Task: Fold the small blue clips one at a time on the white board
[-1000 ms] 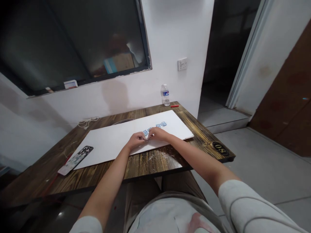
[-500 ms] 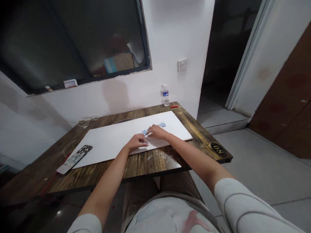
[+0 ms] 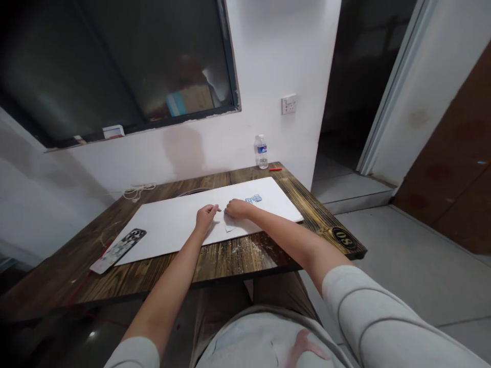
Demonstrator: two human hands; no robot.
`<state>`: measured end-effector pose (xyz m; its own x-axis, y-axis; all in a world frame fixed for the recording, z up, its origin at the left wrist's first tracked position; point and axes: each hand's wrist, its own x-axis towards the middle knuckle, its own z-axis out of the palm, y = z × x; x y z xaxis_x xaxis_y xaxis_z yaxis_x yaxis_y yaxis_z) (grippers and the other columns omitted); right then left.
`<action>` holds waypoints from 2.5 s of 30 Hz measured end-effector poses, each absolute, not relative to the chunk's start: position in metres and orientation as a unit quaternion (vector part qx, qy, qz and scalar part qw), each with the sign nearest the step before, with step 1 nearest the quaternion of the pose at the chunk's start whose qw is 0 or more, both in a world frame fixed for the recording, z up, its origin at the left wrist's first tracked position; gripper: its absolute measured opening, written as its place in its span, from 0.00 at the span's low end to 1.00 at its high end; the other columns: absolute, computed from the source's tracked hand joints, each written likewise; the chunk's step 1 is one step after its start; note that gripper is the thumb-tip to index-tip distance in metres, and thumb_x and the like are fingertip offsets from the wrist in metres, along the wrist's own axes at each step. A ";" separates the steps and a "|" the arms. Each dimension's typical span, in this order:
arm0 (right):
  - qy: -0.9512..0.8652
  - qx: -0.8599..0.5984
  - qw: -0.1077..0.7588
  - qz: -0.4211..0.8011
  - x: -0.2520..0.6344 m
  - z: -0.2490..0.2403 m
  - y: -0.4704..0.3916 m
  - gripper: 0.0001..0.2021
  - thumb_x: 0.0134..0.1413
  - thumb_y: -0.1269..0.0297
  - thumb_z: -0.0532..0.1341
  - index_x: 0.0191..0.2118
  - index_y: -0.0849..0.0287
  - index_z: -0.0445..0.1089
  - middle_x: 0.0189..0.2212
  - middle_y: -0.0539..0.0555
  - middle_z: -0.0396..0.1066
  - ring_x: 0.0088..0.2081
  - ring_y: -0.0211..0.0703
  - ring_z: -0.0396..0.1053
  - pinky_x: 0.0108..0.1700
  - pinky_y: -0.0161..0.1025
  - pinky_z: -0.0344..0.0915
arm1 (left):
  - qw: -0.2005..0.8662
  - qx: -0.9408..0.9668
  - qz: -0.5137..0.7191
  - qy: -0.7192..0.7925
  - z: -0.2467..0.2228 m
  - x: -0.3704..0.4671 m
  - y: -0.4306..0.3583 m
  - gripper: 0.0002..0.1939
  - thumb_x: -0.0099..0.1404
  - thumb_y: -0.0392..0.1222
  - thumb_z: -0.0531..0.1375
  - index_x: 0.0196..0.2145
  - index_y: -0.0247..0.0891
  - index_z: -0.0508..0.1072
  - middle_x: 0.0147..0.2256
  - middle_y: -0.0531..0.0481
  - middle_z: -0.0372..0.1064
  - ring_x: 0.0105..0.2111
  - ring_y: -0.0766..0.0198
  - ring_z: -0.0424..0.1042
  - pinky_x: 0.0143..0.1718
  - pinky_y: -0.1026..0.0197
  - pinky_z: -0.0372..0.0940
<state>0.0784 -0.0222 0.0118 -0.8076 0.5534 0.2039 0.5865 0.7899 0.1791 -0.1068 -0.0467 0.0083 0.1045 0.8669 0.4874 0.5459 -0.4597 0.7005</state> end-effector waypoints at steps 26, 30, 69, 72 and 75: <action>-0.911 -0.287 0.296 -0.012 0.087 0.014 -0.043 0.11 0.60 0.73 0.56 0.42 0.63 0.77 0.37 0.60 0.75 0.38 0.42 0.70 0.43 0.38 0.63 | 0.221 0.578 0.503 0.604 0.000 -0.116 -0.036 0.24 0.58 0.59 0.54 0.28 0.35 0.78 0.22 0.49 0.67 0.22 0.65 0.65 0.15 0.68 0.56; -0.922 -0.272 0.276 -0.024 0.095 0.007 -0.059 0.10 0.58 0.73 0.58 0.40 0.63 0.77 0.32 0.58 0.72 0.34 0.41 0.67 0.40 0.37 0.61 | 0.223 0.580 0.506 0.598 0.001 -0.114 -0.035 0.23 0.58 0.58 0.55 0.27 0.35 0.78 0.22 0.50 0.67 0.22 0.65 0.65 0.16 0.68 0.56; -0.817 -0.492 0.294 0.066 0.123 -0.003 -0.020 0.17 0.57 0.74 0.54 0.51 0.60 0.70 0.38 0.57 0.76 0.38 0.42 0.71 0.40 0.35 0.62 | 0.283 0.595 0.480 0.580 0.006 -0.104 -0.042 0.23 0.57 0.58 0.56 0.27 0.34 0.77 0.19 0.54 0.58 0.19 0.70 0.58 0.14 0.69 0.61; -0.790 -0.466 0.360 0.171 0.122 -0.001 -0.021 0.14 0.52 0.75 0.55 0.43 0.60 0.72 0.33 0.52 0.75 0.32 0.39 0.69 0.36 0.33 0.61 | 0.279 0.593 0.484 0.580 0.007 -0.104 -0.042 0.24 0.57 0.59 0.56 0.26 0.34 0.77 0.19 0.53 0.59 0.20 0.70 0.59 0.15 0.69 0.62; -0.783 -0.406 0.380 0.279 0.116 0.004 -0.028 0.13 0.49 0.74 0.56 0.39 0.61 0.73 0.30 0.51 0.74 0.30 0.37 0.68 0.34 0.33 0.61 | 0.271 0.597 0.485 0.578 0.007 -0.104 -0.041 0.24 0.57 0.59 0.56 0.26 0.34 0.77 0.18 0.53 0.59 0.19 0.70 0.59 0.15 0.69 0.61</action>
<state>0.1157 -0.0278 0.0037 -0.3815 0.8474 0.3693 0.4230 0.5152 -0.7454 -0.1041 -0.0415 0.0075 -0.1398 0.9540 0.2653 0.4274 -0.1835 0.8853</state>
